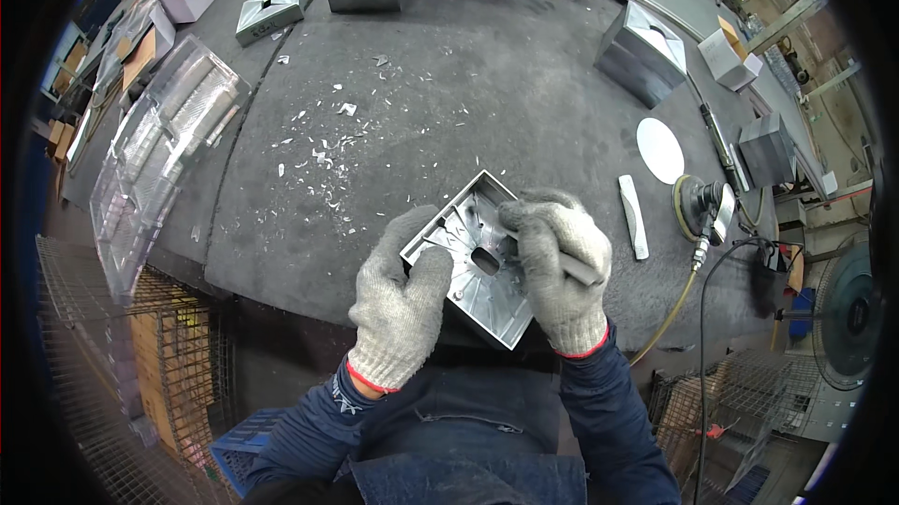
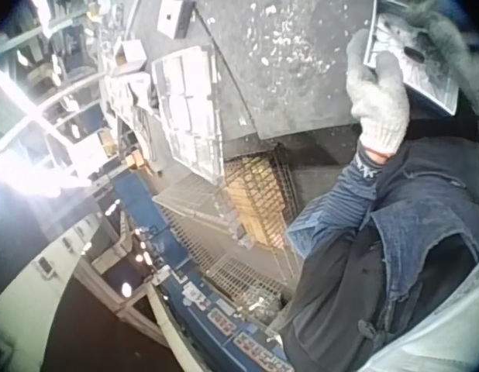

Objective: The person sands the edges and interior of a square metal component with a hand file.

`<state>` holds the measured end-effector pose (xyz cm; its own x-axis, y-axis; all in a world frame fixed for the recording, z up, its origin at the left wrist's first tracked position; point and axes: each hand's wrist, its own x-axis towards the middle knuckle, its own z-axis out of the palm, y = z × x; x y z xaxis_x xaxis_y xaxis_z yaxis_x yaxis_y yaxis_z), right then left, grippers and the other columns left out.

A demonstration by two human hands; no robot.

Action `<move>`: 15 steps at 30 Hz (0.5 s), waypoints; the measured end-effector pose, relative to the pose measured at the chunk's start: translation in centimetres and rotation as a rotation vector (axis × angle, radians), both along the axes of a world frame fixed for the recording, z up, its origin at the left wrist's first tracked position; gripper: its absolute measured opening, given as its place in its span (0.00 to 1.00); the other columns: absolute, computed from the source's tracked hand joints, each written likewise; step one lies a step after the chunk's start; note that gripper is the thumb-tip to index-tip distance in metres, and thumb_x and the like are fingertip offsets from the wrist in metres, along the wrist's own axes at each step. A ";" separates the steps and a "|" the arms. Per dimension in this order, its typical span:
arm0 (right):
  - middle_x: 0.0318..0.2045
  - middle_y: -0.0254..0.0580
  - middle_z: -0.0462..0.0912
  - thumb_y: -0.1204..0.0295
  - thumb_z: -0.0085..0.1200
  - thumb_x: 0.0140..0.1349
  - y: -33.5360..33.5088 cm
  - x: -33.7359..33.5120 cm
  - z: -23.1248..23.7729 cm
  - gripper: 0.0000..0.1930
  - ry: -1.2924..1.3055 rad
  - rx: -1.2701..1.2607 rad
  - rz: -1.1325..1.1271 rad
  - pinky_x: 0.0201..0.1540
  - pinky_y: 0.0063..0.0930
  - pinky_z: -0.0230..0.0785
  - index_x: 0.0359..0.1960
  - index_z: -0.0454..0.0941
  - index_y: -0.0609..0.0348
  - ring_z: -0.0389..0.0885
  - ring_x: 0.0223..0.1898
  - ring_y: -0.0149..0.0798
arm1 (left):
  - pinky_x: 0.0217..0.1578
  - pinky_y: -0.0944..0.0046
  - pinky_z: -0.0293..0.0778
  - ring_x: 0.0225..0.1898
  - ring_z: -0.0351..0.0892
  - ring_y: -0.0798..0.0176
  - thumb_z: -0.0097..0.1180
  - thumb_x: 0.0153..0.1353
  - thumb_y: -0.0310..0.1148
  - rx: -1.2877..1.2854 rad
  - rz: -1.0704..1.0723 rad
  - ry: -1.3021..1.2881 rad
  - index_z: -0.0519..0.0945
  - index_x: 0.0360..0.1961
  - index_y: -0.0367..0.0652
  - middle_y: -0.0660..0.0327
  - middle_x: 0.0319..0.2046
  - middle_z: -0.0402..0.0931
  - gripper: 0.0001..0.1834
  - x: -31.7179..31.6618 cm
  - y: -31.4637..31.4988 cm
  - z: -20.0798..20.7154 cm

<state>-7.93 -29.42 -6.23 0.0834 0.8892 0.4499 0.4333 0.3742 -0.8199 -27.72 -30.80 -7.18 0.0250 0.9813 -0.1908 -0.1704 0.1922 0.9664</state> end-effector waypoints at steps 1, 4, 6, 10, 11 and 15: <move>0.36 0.46 0.95 0.78 0.65 0.73 0.1 0.2 0.0 0.07 -0.002 0.001 0.002 0.53 0.42 0.86 0.47 0.94 0.63 0.96 0.42 0.48 | 0.58 0.61 0.86 0.56 0.88 0.63 0.59 0.77 0.27 0.001 0.002 -0.002 0.80 0.72 0.28 0.50 0.58 0.89 0.25 0.0 0.0 0.0; 0.39 0.47 0.96 0.81 0.67 0.68 0.6 0.5 0.5 0.10 -0.206 0.139 0.072 0.55 0.44 0.86 0.49 0.94 0.62 0.96 0.44 0.52 | 0.59 0.61 0.86 0.56 0.89 0.62 0.59 0.77 0.27 0.037 0.001 0.035 0.80 0.72 0.27 0.49 0.58 0.89 0.25 0.0 0.2 0.1; 0.39 0.47 0.96 0.81 0.66 0.68 0.6 0.2 0.3 0.11 -0.200 0.123 0.067 0.54 0.45 0.86 0.49 0.94 0.62 0.96 0.44 0.52 | 0.59 0.61 0.86 0.55 0.89 0.61 0.59 0.77 0.27 0.006 -0.018 0.030 0.80 0.72 0.28 0.48 0.57 0.89 0.25 0.0 0.0 0.4; 0.37 0.48 0.95 0.81 0.67 0.68 0.5 0.7 0.2 0.08 -0.241 0.197 0.070 0.50 0.44 0.87 0.46 0.94 0.64 0.96 0.41 0.52 | 0.57 0.62 0.86 0.54 0.89 0.62 0.59 0.77 0.27 0.039 -0.011 0.017 0.81 0.72 0.28 0.49 0.57 0.90 0.25 0.0 0.2 0.3; 0.37 0.48 0.95 0.81 0.67 0.68 0.4 0.8 0.2 0.07 -0.196 0.211 0.095 0.49 0.45 0.87 0.45 0.94 0.65 0.96 0.40 0.52 | 0.58 0.62 0.85 0.55 0.89 0.63 0.56 0.76 0.25 0.017 -0.005 0.034 0.81 0.72 0.29 0.50 0.57 0.90 0.25 0.1 0.2 0.3; 0.37 0.47 0.95 0.79 0.64 0.75 -0.4 -0.3 1.0 0.06 0.095 -0.109 0.016 0.49 0.42 0.87 0.43 0.94 0.66 0.96 0.40 0.48 | 0.60 0.62 0.84 0.57 0.88 0.64 0.54 0.75 0.24 -0.008 0.009 0.066 0.82 0.71 0.29 0.52 0.58 0.90 0.26 0.0 -0.1 0.3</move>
